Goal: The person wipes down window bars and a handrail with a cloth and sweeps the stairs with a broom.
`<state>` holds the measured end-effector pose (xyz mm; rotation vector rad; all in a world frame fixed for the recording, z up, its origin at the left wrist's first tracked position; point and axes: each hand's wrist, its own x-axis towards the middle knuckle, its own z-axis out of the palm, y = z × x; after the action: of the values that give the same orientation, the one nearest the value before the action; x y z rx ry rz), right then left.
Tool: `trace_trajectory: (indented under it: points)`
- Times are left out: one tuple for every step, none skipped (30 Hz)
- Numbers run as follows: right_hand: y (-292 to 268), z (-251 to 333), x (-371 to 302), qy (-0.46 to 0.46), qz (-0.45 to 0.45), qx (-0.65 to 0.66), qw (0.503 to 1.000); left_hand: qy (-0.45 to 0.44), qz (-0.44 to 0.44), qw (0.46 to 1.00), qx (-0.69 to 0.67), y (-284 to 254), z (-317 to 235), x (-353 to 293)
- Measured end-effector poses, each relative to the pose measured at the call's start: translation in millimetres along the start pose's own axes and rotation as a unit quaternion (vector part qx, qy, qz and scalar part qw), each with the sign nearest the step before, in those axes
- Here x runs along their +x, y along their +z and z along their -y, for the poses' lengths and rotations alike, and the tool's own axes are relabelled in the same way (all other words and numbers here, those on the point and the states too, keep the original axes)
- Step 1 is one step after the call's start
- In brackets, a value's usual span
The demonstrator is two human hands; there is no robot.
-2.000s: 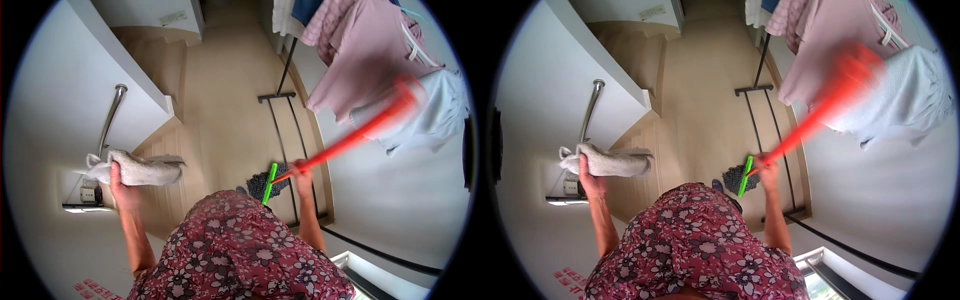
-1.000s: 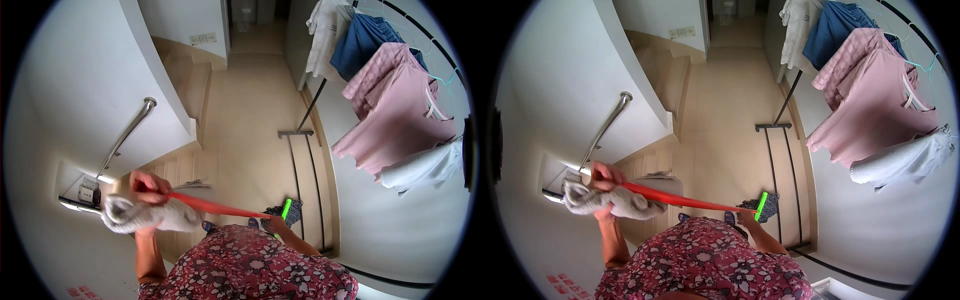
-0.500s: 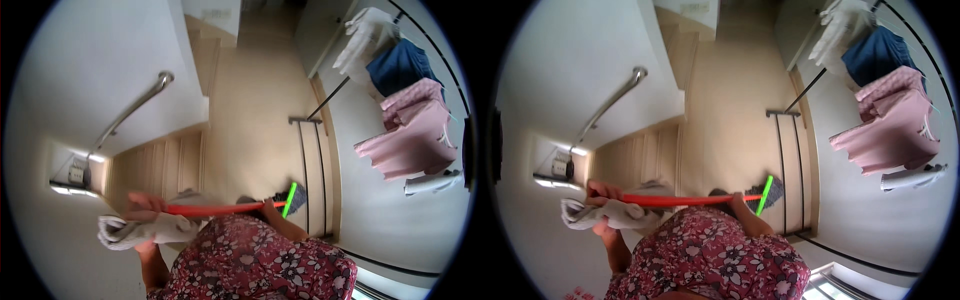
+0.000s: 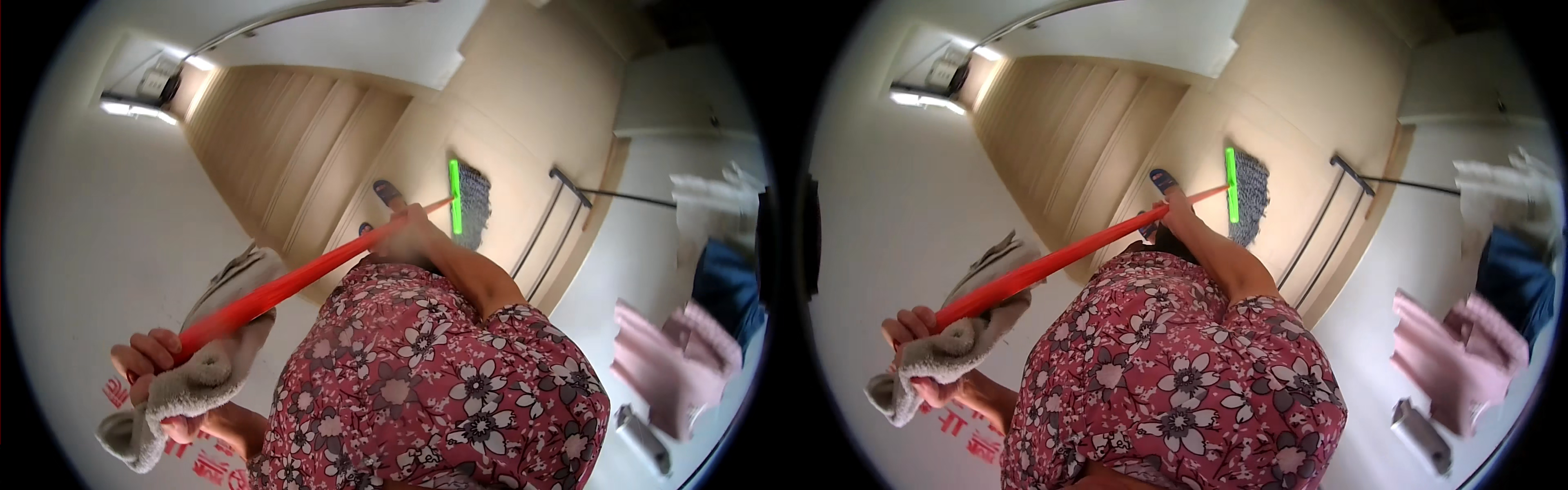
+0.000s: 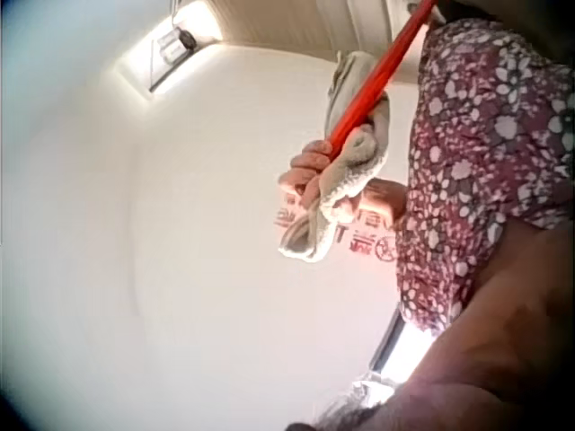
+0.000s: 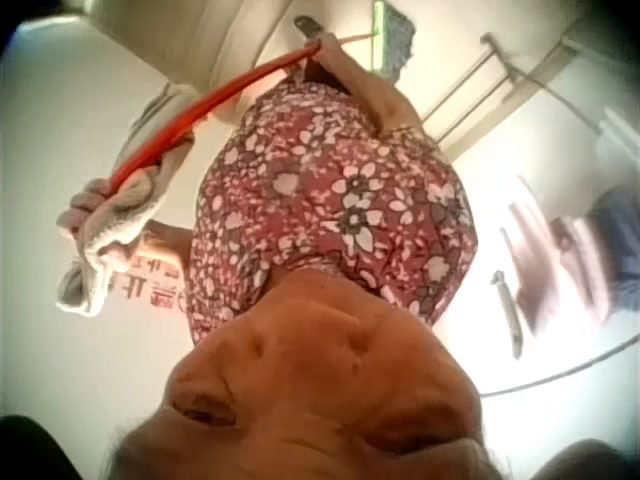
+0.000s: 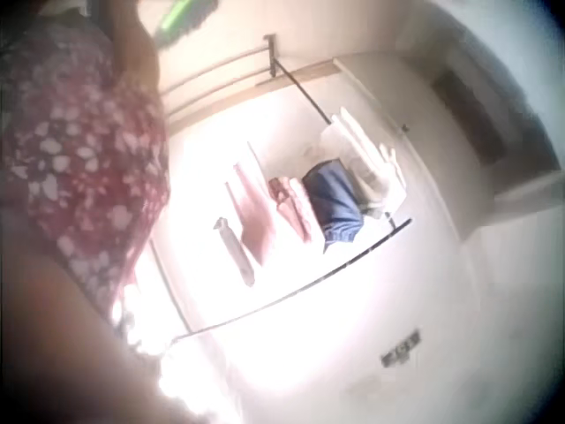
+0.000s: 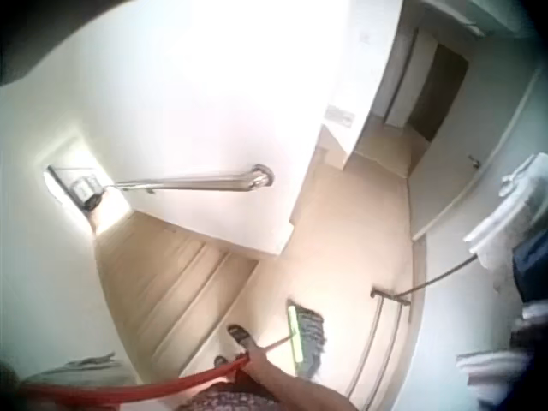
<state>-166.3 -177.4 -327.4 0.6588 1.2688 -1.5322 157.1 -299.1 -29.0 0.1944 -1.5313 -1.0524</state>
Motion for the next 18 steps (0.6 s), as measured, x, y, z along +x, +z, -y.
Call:
trace_trajectory:
  points:
    - [8, 0, 6, -0.007, -0.007, 0.024, 1.000, 0.008, 0.028, 1.000, -0.007, -9, 7, -6]
    - [13, 5, 14, -0.020, -0.016, 0.039, 0.999, -0.008, -0.009, 0.999, 0.045, -2, 10, -11]
    - [16, 9, 21, -0.032, -0.024, 0.056, 0.998, 0.004, -0.049, 0.995, 0.085, 9, 12, -18]
    - [17, 8, 30, -0.029, -0.029, 0.066, 0.997, -0.001, -0.050, 0.994, 0.094, 7, 16, -23]
    - [20, 15, 41, -0.048, -0.011, 0.111, 0.993, -0.002, -0.054, 0.993, 0.102, 11, 16, -24]
    - [22, 26, 52, -0.068, 0.005, 0.156, 0.985, -0.012, -0.111, 0.986, 0.121, 24, 18, -30]
    - [22, 39, 62, -0.086, 0.026, 0.202, 0.975, -0.008, -0.102, 0.987, 0.120, 30, 16, -31]
    - [14, 44, 74, -0.066, 0.147, 0.241, 0.957, -0.035, -0.120, 0.986, 0.109, 32, 14, -34]
    - [10, 48, 87, -0.069, 0.148, 0.251, 0.954, -0.063, -0.137, 0.984, 0.097, 37, 13, -33]
    - [24, 51, 76, -0.085, 0.097, 0.225, 0.966, -0.066, -0.171, 0.974, 0.136, 46, 12, -37]
    - [30, 54, 70, -0.106, 0.043, 0.206, 0.972, -0.077, -0.138, 0.980, 0.124, 44, 11, -37]
    - [32, 59, 79, -0.088, 0.048, 0.230, 0.968, -0.102, -0.072, 0.977, 0.175, 26, 3, -39]
    - [40, 58, 80, -0.094, 0.032, 0.204, 0.974, -0.105, -0.165, 0.972, 0.129, 37, 3, -43]
    - [45, 55, 74, -0.088, 0.037, 0.204, 0.974, -0.098, -0.258, 0.957, 0.083, 49, 5, -47]
    - [49, 52, 68, -0.081, 0.043, 0.204, 0.975, -0.099, -0.261, 0.956, 0.086, 41, 8, -50]
    - [46, 52, 74, -0.083, 0.040, 0.208, 0.974, -0.074, -0.189, 0.977, 0.070, 31, 10, -48]
    - [44, 52, 82, -0.072, 0.053, 0.216, 0.972, -0.049, -0.117, 0.990, 0.054, 26, 11, -48]
    - [43, 49, 88, -0.061, 0.066, 0.224, 0.970, -0.049, -0.089, 0.993, 0.059, 24, 6, -48]
